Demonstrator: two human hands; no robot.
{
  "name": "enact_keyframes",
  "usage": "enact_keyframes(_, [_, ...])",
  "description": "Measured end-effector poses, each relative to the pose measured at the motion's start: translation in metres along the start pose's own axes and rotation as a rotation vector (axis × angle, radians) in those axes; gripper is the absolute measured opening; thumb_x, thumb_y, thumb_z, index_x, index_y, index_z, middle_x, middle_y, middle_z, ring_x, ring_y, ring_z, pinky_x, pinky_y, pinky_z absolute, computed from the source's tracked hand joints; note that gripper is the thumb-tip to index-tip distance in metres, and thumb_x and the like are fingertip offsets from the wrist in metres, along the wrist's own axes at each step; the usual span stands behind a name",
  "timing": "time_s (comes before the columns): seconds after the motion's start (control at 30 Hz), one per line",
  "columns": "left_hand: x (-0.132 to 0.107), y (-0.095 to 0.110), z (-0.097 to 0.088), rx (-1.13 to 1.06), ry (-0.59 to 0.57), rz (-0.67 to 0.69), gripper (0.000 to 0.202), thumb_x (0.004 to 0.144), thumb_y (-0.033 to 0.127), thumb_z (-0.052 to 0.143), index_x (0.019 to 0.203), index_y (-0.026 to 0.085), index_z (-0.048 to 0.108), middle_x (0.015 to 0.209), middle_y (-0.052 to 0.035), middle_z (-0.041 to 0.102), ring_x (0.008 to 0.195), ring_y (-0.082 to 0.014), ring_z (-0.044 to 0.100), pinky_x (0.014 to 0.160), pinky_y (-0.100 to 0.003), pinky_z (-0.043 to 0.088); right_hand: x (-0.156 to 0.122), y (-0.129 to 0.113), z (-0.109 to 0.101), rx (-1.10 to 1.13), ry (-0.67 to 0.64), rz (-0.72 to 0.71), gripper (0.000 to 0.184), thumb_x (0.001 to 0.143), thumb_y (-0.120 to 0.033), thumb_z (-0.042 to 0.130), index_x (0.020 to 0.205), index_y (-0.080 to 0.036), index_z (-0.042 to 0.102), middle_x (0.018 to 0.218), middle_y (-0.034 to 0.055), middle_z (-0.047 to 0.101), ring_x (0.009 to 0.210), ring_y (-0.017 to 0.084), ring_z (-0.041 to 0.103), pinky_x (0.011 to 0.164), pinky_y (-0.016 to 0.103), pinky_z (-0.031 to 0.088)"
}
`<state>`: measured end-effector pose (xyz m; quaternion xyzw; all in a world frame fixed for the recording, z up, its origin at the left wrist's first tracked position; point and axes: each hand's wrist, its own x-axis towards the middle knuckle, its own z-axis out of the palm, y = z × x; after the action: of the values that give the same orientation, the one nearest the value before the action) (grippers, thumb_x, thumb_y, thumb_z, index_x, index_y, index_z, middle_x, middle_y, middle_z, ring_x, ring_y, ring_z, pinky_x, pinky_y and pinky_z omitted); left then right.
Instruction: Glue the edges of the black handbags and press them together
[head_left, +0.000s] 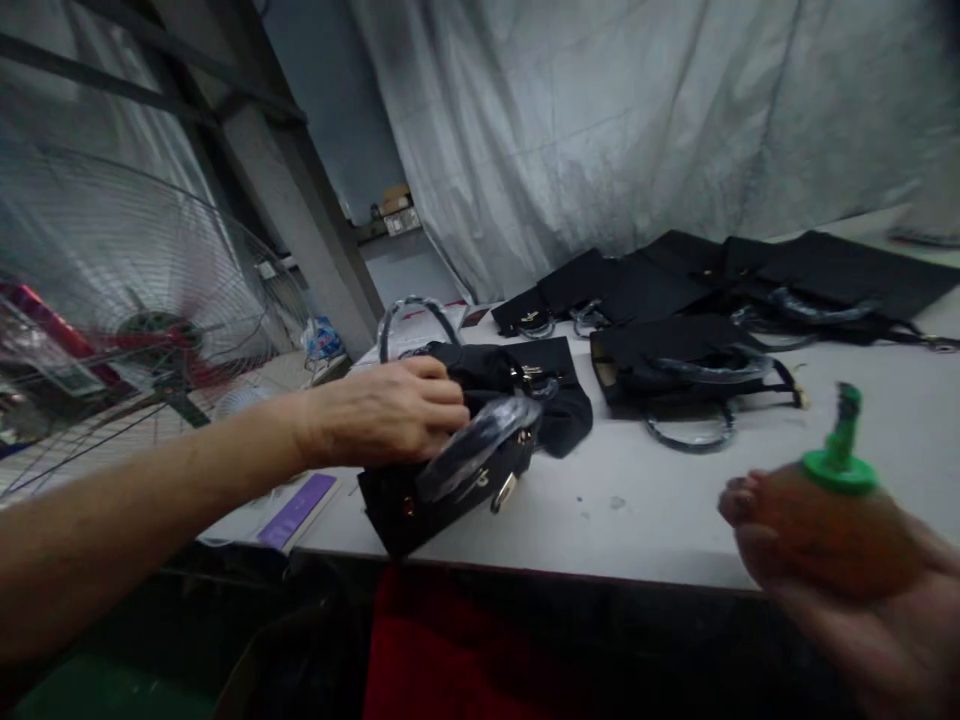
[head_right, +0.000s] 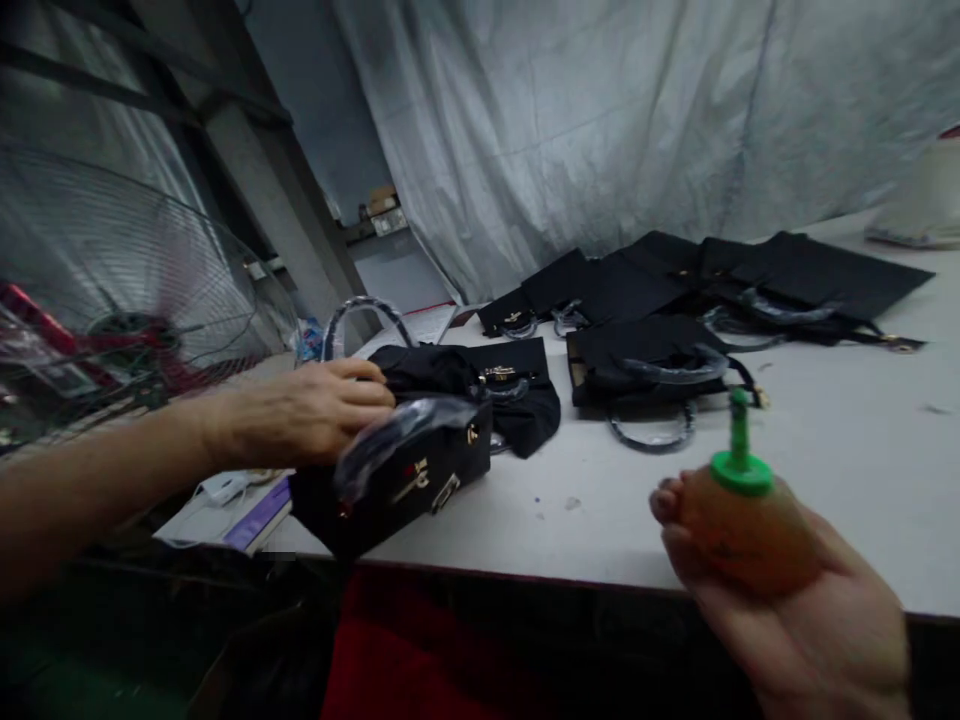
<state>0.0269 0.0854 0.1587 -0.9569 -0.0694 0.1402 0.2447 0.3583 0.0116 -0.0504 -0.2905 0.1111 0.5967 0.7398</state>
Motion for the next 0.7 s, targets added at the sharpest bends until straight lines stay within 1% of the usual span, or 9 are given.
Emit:
enact_keyframes(0.07, [-0.011,0.005,0.010,0.086,0.053,0.057,0.027,0.094,0.014,0.039,0.090,0.021,0.065,0.092,-0.0016,0.068,0.088,-0.0127,0.060,0.101,-0.033,0.040,0.001,0.004,0.027,-0.025,-0.064,-0.030,0.044,0.080,-0.023,0.039,0.114,-0.018,0.067,0.083,0.0190,0.072,0.075,0.029,0.071,0.063,0.043,0.060])
enact_keyframes(0.1, [-0.015,0.007,0.018,0.124,0.078,0.078,0.026,0.094,0.013,0.040,0.093,0.021,0.064,0.095,-0.0013,0.069,0.091,-0.0123,0.060,0.103,-0.032,0.038,0.003,0.006,0.039,-0.030,-0.144,-0.038,0.040,0.081,-0.026,0.041,0.108,-0.018,0.069,0.080,0.0171,0.071,0.079,0.030,0.070,0.070,0.046,0.060])
enact_keyframes(0.17, [-0.023,0.011,0.034,0.190,0.158,0.148,0.023,0.093,0.012,0.043,0.096,0.020,0.064,0.097,-0.0008,0.069,0.095,-0.0120,0.060,0.106,-0.032,0.037,0.009,0.012,0.056,-0.065,-0.323,0.022,0.034,0.081,-0.032,0.045,0.094,-0.016,0.071,0.079,0.0149,0.071,0.092,0.032,0.068,0.082,0.050,0.057])
enact_keyframes(0.27, [-0.028,0.013,0.052,0.222,0.237,0.157,0.022,0.092,0.011,0.044,0.098,0.019,0.064,0.097,0.0000,0.070,0.097,-0.0110,0.060,0.109,-0.032,0.036,0.015,0.024,0.061,-0.138,-0.516,0.108,0.032,0.080,-0.039,0.050,0.084,-0.015,0.071,0.080,0.0127,0.070,0.098,0.032,0.065,0.089,0.048,0.052])
enact_keyframes(0.4, [-0.026,0.011,0.058,0.201,0.293,0.188,0.023,0.092,0.011,0.044,0.102,0.018,0.063,0.099,-0.0008,0.071,0.099,-0.0114,0.060,0.109,-0.031,0.037,0.011,0.042,0.055,-0.171,-0.676,0.176,0.032,0.081,-0.042,0.053,0.084,-0.015,0.070,0.083,0.0106,0.069,0.108,0.032,0.061,0.096,0.050,0.046])
enact_keyframes(0.47, [-0.024,0.010,0.057,0.163,0.312,0.223,0.023,0.091,0.011,0.044,0.103,0.018,0.063,0.099,-0.0011,0.072,0.098,-0.0116,0.061,0.109,-0.031,0.040,0.007,0.049,0.057,-0.183,-0.722,0.184,0.032,0.082,-0.041,0.052,0.082,-0.015,0.070,0.081,0.0106,0.069,0.113,0.033,0.058,0.093,0.051,0.048])
enact_keyframes(0.5, [-0.023,0.010,0.056,0.128,0.305,0.225,0.024,0.091,0.010,0.044,0.103,0.020,0.063,0.099,-0.0011,0.072,0.098,-0.0117,0.062,0.108,-0.030,0.041,0.005,0.052,0.059,-0.197,-0.734,0.183,0.032,0.083,-0.041,0.051,0.081,-0.015,0.069,0.080,0.0105,0.069,0.110,0.032,0.059,0.089,0.049,0.050])
enact_keyframes(0.6, [-0.022,0.011,0.057,0.001,0.253,0.198,0.029,0.088,0.008,0.045,0.104,0.023,0.063,0.101,-0.0022,0.072,0.096,-0.0132,0.063,0.104,-0.032,0.046,0.000,0.062,0.067,-0.242,-0.753,0.222,0.032,0.086,-0.040,0.049,0.082,-0.014,0.069,0.078,0.0101,0.069,0.085,0.026,0.066,0.072,0.041,0.055])
enact_keyframes(0.7, [-0.021,0.011,0.062,-0.088,0.249,0.162,0.029,0.086,0.007,0.046,0.098,0.024,0.064,0.103,-0.0034,0.072,0.095,-0.0151,0.063,0.101,-0.034,0.047,-0.002,0.074,0.077,-0.257,-0.757,0.281,0.032,0.085,-0.040,0.052,0.084,-0.012,0.069,0.077,0.0106,0.069,0.068,0.020,0.065,0.060,0.032,0.054])
